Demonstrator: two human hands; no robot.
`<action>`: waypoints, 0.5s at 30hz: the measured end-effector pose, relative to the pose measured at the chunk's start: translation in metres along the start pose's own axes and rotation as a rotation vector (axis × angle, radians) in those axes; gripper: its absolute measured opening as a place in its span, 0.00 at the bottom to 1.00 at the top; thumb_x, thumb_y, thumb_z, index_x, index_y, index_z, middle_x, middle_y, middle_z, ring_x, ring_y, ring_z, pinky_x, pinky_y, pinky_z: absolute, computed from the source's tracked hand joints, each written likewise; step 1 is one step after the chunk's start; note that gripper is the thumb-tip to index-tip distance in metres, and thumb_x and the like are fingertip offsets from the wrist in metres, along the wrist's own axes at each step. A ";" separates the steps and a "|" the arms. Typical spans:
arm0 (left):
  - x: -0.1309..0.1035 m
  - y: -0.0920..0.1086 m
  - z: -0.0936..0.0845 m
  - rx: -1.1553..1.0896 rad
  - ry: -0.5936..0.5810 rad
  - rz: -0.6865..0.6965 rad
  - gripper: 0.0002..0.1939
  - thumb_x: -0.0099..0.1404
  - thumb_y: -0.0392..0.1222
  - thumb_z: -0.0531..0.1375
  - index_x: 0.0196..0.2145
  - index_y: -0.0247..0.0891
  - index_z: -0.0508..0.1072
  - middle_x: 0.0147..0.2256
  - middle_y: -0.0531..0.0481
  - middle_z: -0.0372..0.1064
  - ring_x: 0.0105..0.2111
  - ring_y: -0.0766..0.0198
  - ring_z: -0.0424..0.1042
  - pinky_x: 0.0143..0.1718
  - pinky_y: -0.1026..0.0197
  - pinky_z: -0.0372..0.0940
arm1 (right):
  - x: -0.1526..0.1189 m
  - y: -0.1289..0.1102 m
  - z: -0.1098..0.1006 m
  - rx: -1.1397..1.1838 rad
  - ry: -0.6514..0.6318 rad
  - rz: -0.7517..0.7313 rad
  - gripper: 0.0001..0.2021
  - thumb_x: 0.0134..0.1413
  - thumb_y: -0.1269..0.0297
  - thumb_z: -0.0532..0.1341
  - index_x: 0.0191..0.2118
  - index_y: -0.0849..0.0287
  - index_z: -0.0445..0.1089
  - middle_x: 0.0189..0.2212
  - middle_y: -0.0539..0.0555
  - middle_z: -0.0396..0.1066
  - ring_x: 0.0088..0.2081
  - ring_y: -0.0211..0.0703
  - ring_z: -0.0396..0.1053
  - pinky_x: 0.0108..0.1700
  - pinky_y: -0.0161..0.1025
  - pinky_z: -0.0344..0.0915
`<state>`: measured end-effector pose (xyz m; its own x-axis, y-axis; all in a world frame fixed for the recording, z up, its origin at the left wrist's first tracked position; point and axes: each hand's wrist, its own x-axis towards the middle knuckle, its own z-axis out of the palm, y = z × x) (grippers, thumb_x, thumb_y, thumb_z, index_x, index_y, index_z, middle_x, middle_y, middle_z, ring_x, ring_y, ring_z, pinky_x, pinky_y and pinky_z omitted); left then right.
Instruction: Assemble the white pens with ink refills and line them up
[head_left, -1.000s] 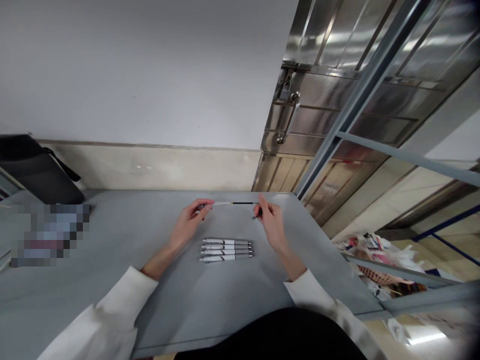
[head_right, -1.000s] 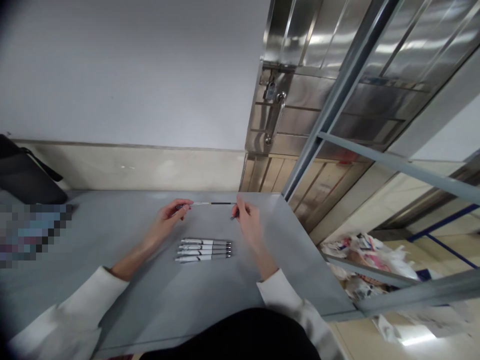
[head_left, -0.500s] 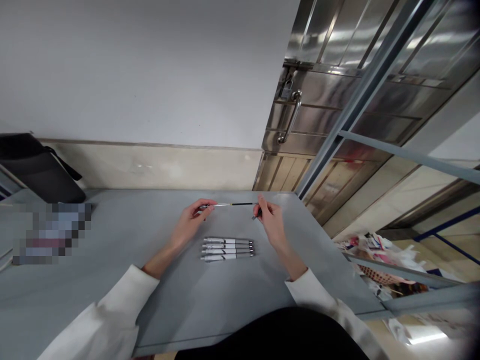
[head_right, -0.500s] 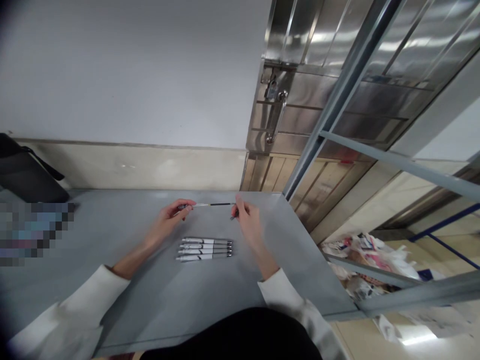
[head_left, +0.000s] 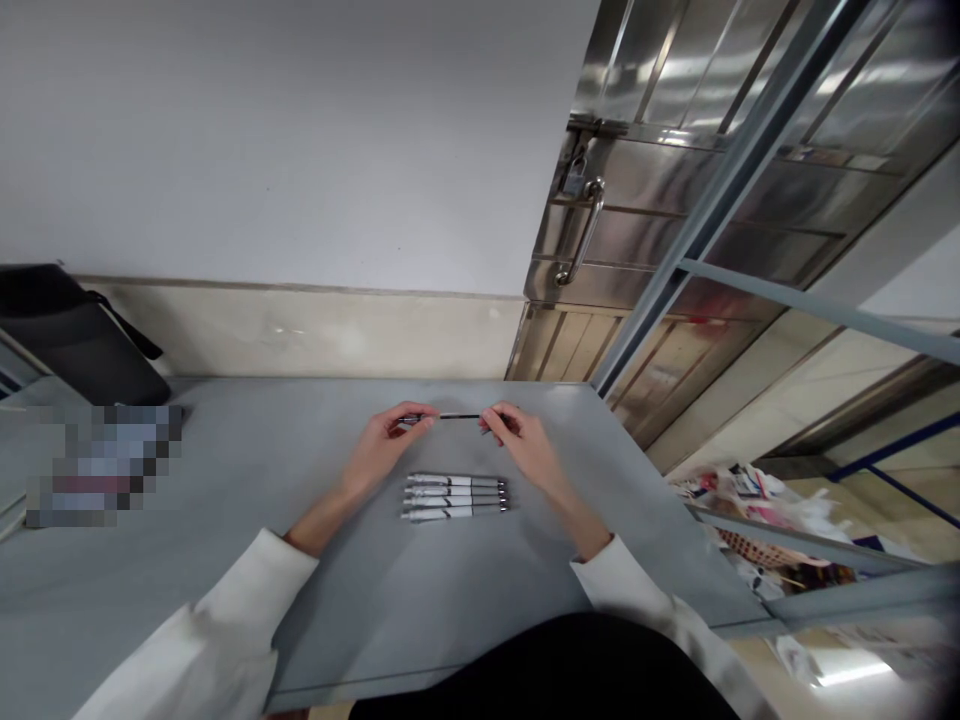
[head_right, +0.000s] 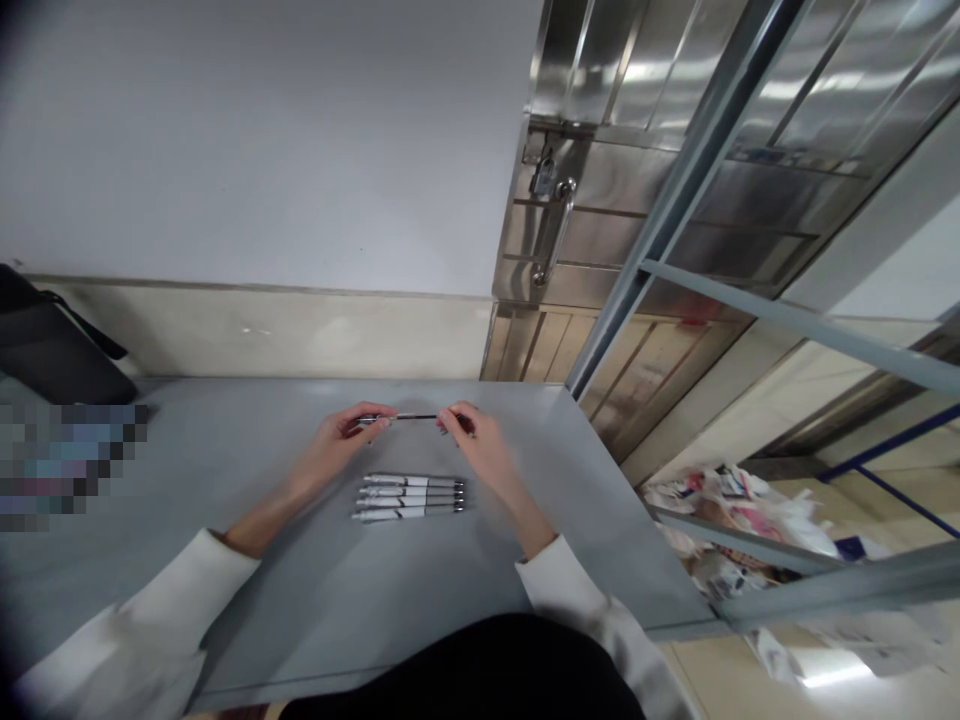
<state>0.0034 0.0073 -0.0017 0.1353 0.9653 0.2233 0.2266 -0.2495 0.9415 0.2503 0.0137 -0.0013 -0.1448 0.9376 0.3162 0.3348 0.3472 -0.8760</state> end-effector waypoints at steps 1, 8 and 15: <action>0.000 0.000 0.000 0.004 0.001 -0.006 0.18 0.67 0.57 0.65 0.45 0.43 0.82 0.45 0.47 0.81 0.35 0.58 0.75 0.36 0.57 0.67 | 0.000 0.000 0.000 0.006 -0.002 0.007 0.20 0.66 0.43 0.60 0.33 0.53 0.76 0.27 0.51 0.75 0.29 0.44 0.69 0.34 0.40 0.65; 0.000 -0.002 0.001 -0.007 0.031 -0.024 0.17 0.67 0.56 0.65 0.46 0.43 0.82 0.40 0.50 0.79 0.29 0.64 0.69 0.32 0.61 0.64 | 0.004 0.009 0.002 0.137 0.034 0.030 0.25 0.69 0.40 0.53 0.41 0.54 0.79 0.33 0.54 0.79 0.29 0.44 0.70 0.37 0.43 0.68; 0.002 0.001 -0.003 0.003 0.116 0.015 0.15 0.67 0.54 0.64 0.45 0.43 0.81 0.37 0.50 0.77 0.31 0.61 0.70 0.37 0.58 0.67 | 0.007 0.019 0.002 0.233 0.123 0.006 0.19 0.67 0.43 0.57 0.46 0.53 0.71 0.44 0.58 0.81 0.35 0.45 0.76 0.44 0.47 0.72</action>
<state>0.0010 0.0094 0.0006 0.0265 0.9638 0.2654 0.2279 -0.2643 0.9371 0.2541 0.0268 -0.0162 -0.0241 0.9401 0.3399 0.1094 0.3405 -0.9339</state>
